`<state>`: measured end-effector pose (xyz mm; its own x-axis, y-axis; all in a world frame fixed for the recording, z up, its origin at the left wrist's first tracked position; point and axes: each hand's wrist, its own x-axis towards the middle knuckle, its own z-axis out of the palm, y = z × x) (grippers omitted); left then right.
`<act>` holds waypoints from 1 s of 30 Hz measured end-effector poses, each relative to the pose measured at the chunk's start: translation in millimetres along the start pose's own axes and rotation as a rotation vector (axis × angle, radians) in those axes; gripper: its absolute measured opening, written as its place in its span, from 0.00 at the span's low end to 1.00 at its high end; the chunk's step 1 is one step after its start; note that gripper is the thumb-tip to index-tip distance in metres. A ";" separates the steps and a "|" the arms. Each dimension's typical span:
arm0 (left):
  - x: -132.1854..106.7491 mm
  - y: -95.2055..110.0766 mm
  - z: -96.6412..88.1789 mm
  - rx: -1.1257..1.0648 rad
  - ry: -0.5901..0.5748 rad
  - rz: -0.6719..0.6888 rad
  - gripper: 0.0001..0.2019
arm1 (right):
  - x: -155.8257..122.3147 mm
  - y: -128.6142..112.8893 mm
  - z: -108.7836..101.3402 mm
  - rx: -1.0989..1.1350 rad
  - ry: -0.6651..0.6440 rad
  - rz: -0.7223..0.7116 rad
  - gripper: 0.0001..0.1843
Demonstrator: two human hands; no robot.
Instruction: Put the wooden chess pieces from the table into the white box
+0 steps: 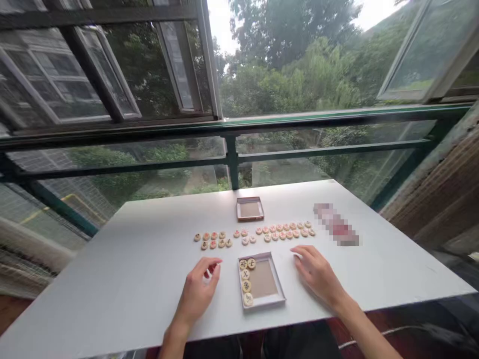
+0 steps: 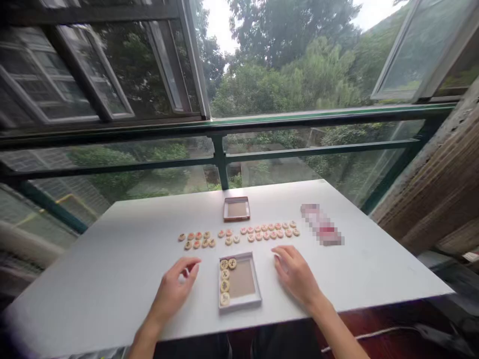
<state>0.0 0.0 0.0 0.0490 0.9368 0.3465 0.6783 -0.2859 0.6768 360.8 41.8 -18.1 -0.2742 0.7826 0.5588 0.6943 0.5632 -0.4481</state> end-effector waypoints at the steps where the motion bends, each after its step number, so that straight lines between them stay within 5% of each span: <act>1: 7.2 -10.3 -4.2 0.025 0.039 -0.008 0.09 | -4.9 -7.9 5.2 0.019 -0.032 -0.019 0.12; 5: 30.2 -43.6 -15.8 0.118 0.165 -0.030 0.09 | -16.6 -28.7 19.3 0.082 -0.105 -0.039 0.11; 10: 42.6 -58.0 -10.6 0.197 0.206 -0.065 0.10 | -14.0 -26.4 19.7 0.139 -0.087 0.071 0.09; 17: 44.5 -53.3 -2.6 0.352 0.221 0.031 0.08 | -16.1 -28.6 13.3 0.200 -0.088 0.218 0.10; 24: 41.6 -47.7 -4.7 0.315 0.220 -0.038 0.06 | -14.3 -30.3 12.5 0.224 -0.068 0.274 0.10; 30: 32.6 -11.8 0.7 0.049 0.269 -0.010 0.09 | -12.3 -32.3 10.9 0.266 -0.056 0.275 0.10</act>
<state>-5.9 34.0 2.8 -0.1503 0.8502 0.5045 0.7128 -0.2604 0.6512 334.5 17.0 -18.1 -0.1425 0.9232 0.3570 0.5522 0.3735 -0.7454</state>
